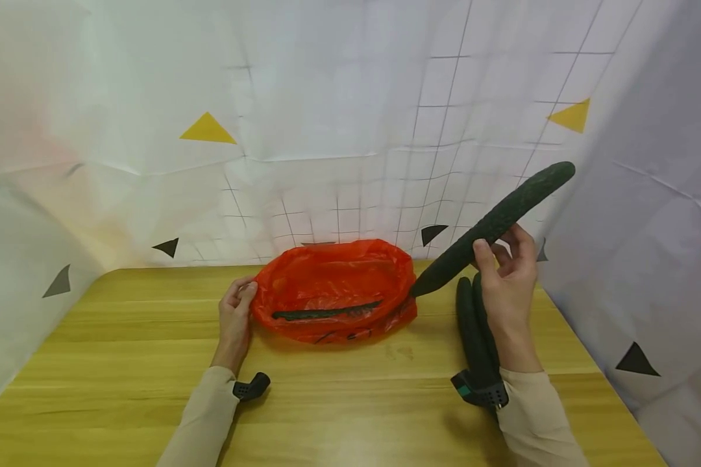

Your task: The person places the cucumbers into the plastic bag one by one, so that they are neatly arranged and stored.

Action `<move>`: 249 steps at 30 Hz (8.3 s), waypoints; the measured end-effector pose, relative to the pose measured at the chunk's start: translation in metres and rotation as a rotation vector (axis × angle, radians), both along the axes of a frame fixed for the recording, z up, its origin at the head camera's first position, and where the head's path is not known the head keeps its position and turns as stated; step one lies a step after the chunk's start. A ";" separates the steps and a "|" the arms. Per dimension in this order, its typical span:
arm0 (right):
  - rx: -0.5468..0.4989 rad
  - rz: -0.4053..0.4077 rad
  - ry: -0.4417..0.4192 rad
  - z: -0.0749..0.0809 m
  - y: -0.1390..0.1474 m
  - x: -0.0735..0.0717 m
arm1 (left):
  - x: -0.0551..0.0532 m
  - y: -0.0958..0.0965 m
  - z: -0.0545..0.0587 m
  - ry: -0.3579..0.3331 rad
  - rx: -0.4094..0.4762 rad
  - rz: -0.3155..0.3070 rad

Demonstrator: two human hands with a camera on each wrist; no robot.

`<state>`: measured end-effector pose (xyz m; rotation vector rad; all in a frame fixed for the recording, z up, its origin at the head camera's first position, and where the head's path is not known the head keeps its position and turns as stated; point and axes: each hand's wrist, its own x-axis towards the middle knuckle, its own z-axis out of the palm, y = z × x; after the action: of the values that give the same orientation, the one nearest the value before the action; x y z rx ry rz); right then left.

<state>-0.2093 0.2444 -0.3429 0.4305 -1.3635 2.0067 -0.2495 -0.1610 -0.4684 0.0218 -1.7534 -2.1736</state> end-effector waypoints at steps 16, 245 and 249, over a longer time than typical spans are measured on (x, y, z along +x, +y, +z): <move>0.047 0.031 -0.034 0.002 -0.022 -0.011 | 0.000 0.000 0.001 0.003 0.009 -0.016; 1.219 0.145 -0.068 -0.102 -0.121 -0.057 | 0.003 0.000 0.002 0.050 0.064 0.004; 1.173 0.125 -0.073 -0.089 -0.108 -0.053 | 0.003 0.002 0.001 0.039 0.048 0.006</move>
<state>-0.2624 0.1367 -0.4315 0.9484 -2.5102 1.0931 -0.2460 -0.1594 -0.4670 -0.0034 -1.6781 -2.1966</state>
